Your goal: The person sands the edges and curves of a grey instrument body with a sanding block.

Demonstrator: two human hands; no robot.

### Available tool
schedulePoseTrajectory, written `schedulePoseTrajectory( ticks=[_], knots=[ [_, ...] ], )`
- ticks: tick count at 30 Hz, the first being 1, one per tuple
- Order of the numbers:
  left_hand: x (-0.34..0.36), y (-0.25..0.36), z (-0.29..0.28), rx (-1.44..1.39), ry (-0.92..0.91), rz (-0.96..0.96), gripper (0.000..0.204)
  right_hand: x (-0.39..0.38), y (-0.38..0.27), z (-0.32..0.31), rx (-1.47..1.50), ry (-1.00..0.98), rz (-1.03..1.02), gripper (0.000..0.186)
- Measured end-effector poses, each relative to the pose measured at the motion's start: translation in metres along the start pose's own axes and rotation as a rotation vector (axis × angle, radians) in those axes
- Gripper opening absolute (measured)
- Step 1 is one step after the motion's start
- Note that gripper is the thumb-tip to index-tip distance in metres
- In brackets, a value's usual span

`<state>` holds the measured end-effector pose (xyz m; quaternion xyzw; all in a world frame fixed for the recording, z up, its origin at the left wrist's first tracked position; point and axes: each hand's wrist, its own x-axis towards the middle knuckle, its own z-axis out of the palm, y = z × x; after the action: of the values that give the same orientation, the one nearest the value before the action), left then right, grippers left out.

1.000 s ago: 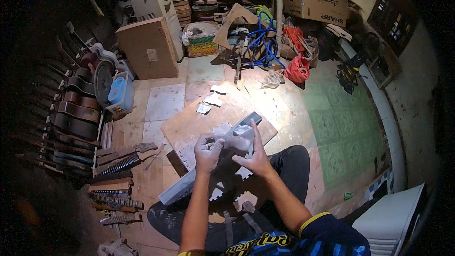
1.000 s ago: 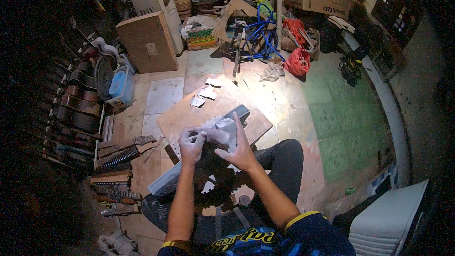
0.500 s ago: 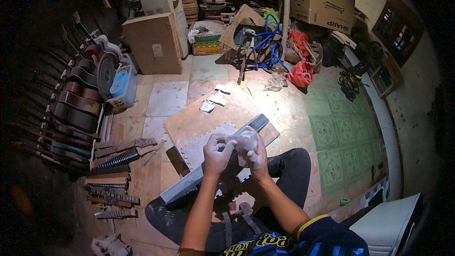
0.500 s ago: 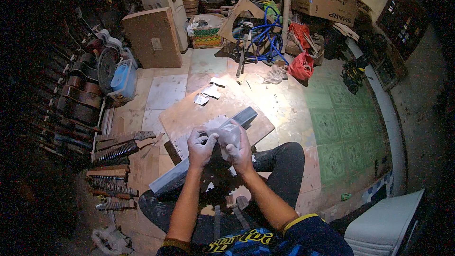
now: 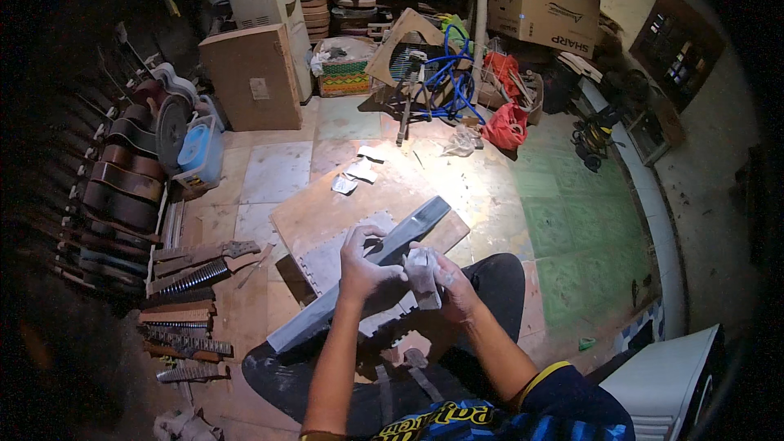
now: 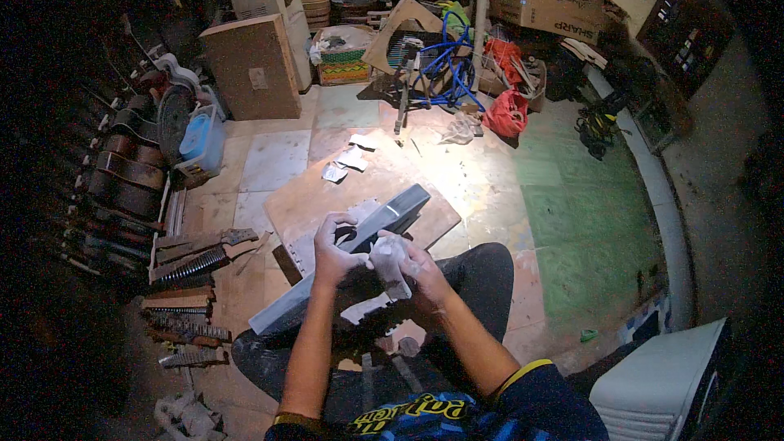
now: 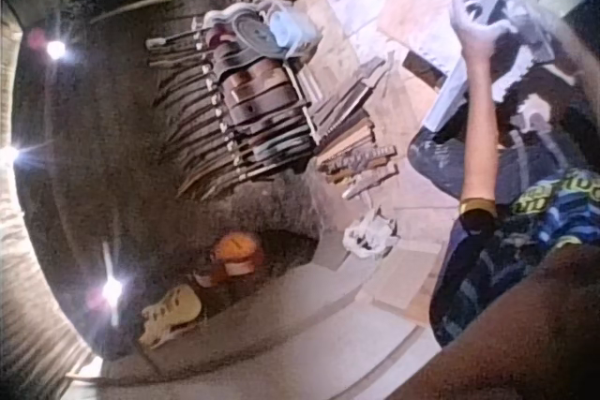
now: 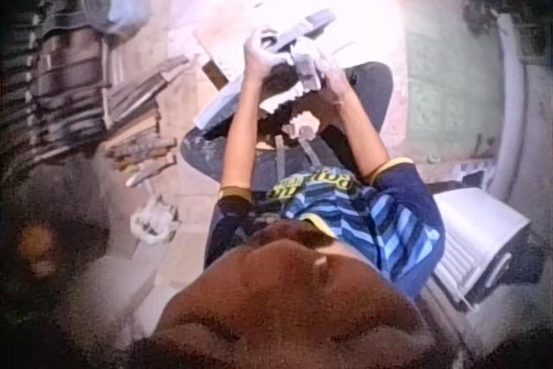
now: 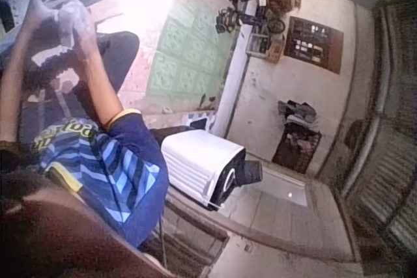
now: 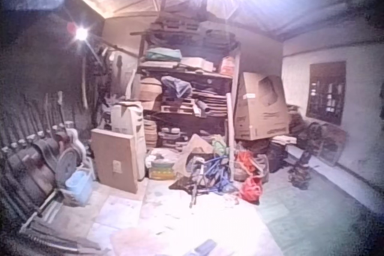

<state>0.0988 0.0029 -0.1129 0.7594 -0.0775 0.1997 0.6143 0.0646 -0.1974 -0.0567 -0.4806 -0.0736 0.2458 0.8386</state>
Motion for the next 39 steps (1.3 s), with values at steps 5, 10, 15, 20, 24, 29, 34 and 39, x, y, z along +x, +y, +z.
schedulePoseTrajectory(
  ticks=[5,10,15,20,24,29,34,39],
  knots=[
    [0.0,0.014,0.007,-0.071,-0.024,-0.046,0.078,-0.02,-0.013,-0.007,-0.089,-0.054,0.084,0.084],
    [-0.001,0.046,0.016,0.293,-0.068,-0.032,0.064,0.006,-0.059,-0.045,-0.86,0.486,-0.212,0.069],
    [-0.008,0.056,0.024,0.368,-0.078,-0.043,0.062,0.042,-0.074,-0.061,-1.352,0.633,-0.291,0.056],
    [-0.009,0.068,0.037,0.564,-0.173,-0.142,0.071,0.034,-0.075,-0.066,-1.277,0.585,-0.261,0.05],
    [-0.014,0.07,0.046,0.669,-0.228,-0.255,0.074,-0.001,-0.072,-0.042,-1.391,0.448,-0.346,0.051],
    [-0.029,0.062,0.062,0.678,-0.126,-0.099,0.077,0.009,-0.086,-0.062,-1.252,0.628,-0.113,0.049],
    [-0.028,0.056,0.051,0.608,-0.065,-0.026,0.078,-0.001,-0.065,-0.051,-1.364,0.551,-0.328,0.05],
    [-0.024,0.059,0.051,0.631,-0.063,-0.051,0.076,0.021,-0.074,-0.068,-1.367,0.621,-0.256,0.046]
  ],
)
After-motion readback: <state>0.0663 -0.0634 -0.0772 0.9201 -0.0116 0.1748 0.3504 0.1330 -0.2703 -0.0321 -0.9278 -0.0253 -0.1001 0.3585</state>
